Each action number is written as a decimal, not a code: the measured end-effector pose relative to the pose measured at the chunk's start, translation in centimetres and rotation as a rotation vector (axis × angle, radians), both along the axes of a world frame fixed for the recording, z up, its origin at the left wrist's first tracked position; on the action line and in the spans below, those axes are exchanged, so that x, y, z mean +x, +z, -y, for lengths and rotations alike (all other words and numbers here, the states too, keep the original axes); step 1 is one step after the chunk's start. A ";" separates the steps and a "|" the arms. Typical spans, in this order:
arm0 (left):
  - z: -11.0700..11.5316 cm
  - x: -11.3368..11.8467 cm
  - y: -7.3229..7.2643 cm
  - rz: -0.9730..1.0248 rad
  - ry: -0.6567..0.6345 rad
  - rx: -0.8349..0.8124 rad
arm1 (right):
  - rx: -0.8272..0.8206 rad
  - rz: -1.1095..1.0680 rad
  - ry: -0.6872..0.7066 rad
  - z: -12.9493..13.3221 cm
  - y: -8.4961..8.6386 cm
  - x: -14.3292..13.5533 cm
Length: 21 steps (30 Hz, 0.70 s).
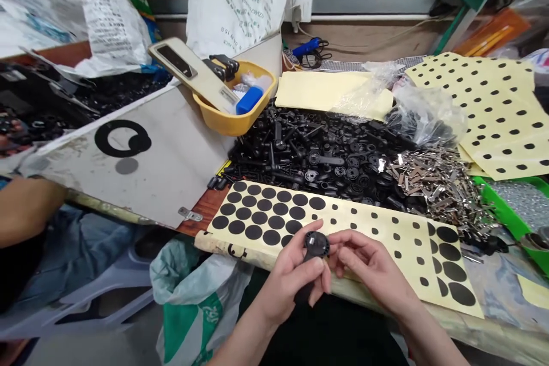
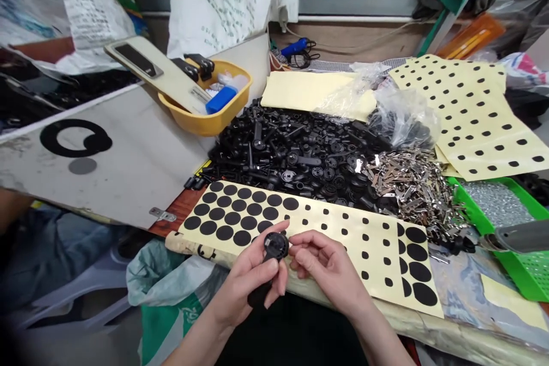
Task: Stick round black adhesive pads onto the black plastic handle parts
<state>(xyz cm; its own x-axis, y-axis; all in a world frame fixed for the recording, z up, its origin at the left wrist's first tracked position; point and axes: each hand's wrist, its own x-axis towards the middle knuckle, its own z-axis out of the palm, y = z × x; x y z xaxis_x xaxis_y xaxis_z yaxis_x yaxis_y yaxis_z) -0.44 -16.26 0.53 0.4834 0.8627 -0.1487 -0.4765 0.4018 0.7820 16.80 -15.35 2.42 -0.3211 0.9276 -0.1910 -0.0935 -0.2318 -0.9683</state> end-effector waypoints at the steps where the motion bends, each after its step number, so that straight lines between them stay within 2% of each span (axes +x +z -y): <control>1: 0.0 -0.1 0.2 0.037 -0.017 -0.006 | 0.013 -0.009 -0.007 0.0 0.1 -0.2; 5: 0.0 0.1 0.7 0.146 -0.084 -0.036 | 0.035 -0.042 -0.041 0.0 0.4 -0.8; 11: -0.2 0.6 0.2 0.239 -0.136 -0.080 | -0.033 -0.090 -0.050 0.0 -0.1 -0.9; 21: -0.2 1.2 0.8 0.064 -0.071 -0.123 | -0.058 -0.098 -0.084 0.3 -1.0 -0.7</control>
<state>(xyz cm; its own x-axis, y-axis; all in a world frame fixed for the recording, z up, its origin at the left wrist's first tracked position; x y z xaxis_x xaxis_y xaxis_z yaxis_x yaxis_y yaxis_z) 0.75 -16.03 1.35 0.5547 0.8030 -0.2180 -0.4907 0.5273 0.6936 16.09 -15.65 1.38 -0.2623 0.9403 -0.2169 -0.2084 -0.2747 -0.9387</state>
